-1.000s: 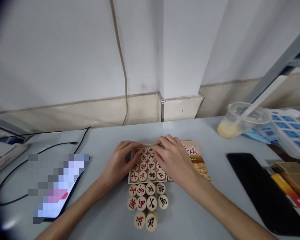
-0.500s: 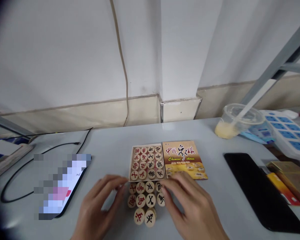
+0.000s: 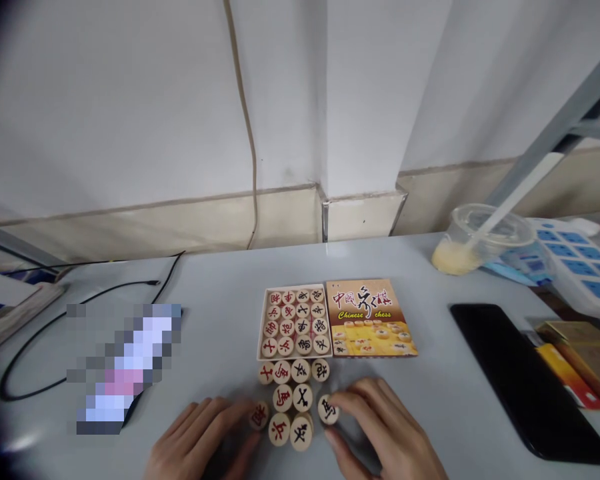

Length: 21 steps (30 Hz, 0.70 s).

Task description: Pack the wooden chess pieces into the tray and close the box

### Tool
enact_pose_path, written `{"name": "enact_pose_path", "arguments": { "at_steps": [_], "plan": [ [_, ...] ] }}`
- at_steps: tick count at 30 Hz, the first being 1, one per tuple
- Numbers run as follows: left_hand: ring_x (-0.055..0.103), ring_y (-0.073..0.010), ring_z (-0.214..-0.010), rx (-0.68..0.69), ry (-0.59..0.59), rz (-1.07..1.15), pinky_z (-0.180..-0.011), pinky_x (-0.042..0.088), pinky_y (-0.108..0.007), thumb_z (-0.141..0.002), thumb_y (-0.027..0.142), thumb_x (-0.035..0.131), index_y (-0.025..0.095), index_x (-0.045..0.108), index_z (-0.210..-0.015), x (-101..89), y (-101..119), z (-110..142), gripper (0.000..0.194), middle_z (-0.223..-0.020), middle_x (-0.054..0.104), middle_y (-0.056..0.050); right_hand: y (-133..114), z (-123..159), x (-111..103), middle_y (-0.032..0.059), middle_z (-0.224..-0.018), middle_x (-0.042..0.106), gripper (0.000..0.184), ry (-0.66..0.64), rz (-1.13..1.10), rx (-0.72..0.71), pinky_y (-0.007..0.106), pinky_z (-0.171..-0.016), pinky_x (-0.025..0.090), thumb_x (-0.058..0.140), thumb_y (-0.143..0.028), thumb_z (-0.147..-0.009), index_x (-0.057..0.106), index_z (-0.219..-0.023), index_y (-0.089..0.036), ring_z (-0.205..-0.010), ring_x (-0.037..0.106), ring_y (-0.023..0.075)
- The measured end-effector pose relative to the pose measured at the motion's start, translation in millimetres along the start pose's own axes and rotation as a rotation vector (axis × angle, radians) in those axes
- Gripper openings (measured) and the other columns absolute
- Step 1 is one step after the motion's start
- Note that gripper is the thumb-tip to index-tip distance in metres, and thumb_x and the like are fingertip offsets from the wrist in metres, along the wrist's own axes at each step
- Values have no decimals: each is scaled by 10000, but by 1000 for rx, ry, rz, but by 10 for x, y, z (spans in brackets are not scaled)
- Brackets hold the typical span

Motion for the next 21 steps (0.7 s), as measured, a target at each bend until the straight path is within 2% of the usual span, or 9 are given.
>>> {"name": "enact_pose_path", "arguments": {
  "at_steps": [3,6,8,11,14,18,21],
  "plan": [
    [702,-197,-681,-73,-12,9,-565,584,-311,-944,292,618,203,627,-1127,36,-28,49,204,-874,731,-52,9,0,0,22,-904,652,246,33,11,19,227,-684,613,625,-246,-902,595,-1146,-236,-802,687,148],
    [675,-164,-625,-100,-26,88,-531,565,-274,-947,266,610,218,622,-1120,30,-38,47,179,-834,714,-25,7,-29,-22,31,-933,648,188,30,16,9,248,-714,611,604,-234,-917,604,-1105,-238,-852,683,158],
    [664,-145,-618,-133,-21,152,-536,558,-249,-947,260,617,222,614,-1147,-18,-51,-7,203,-808,692,-9,6,-75,-69,42,-965,647,214,48,28,-1,266,-739,601,613,-230,-921,602,-1134,-232,-896,674,168],
    [660,-128,-656,-177,-19,242,-596,561,-234,-947,242,632,248,607,-1197,-108,-84,-202,251,-827,669,6,-7,-234,-160,56,-1041,653,289,82,43,-62,308,-824,579,644,-209,-912,599,-1198,-227,-977,658,184],
    [658,-127,-716,-139,3,318,-647,555,-242,-943,229,651,267,612,-1211,-136,-126,-502,273,-895,673,-2,-12,-508,-204,51,-1077,663,319,71,50,-133,334,-870,554,640,-165,-917,608,-1227,-231,-1012,644,185],
    [669,-168,-884,-64,7,339,-746,562,-292,-944,233,651,231,645,-1174,-16,-217,-843,231,-1011,688,-48,45,-849,-148,46,-1061,677,279,25,73,-226,352,-868,536,612,-204,-950,628,-1229,-209,-989,632,183],
    [644,-207,-1026,-19,35,325,-860,559,-357,-934,228,664,214,658,-1160,101,-298,-934,227,-1101,689,-71,130,-950,-64,45,-1063,674,240,-17,74,-223,347,-870,526,584,-242,-975,643,-1205,-205,-984,618,175]
  ]
}}
Point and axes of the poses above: each hand's wrist, its own z-axis away from the middle knuckle, its own x-axis out of the palm, y = z × x, the point moved 2 cm from there along -z, towards the middle knuckle
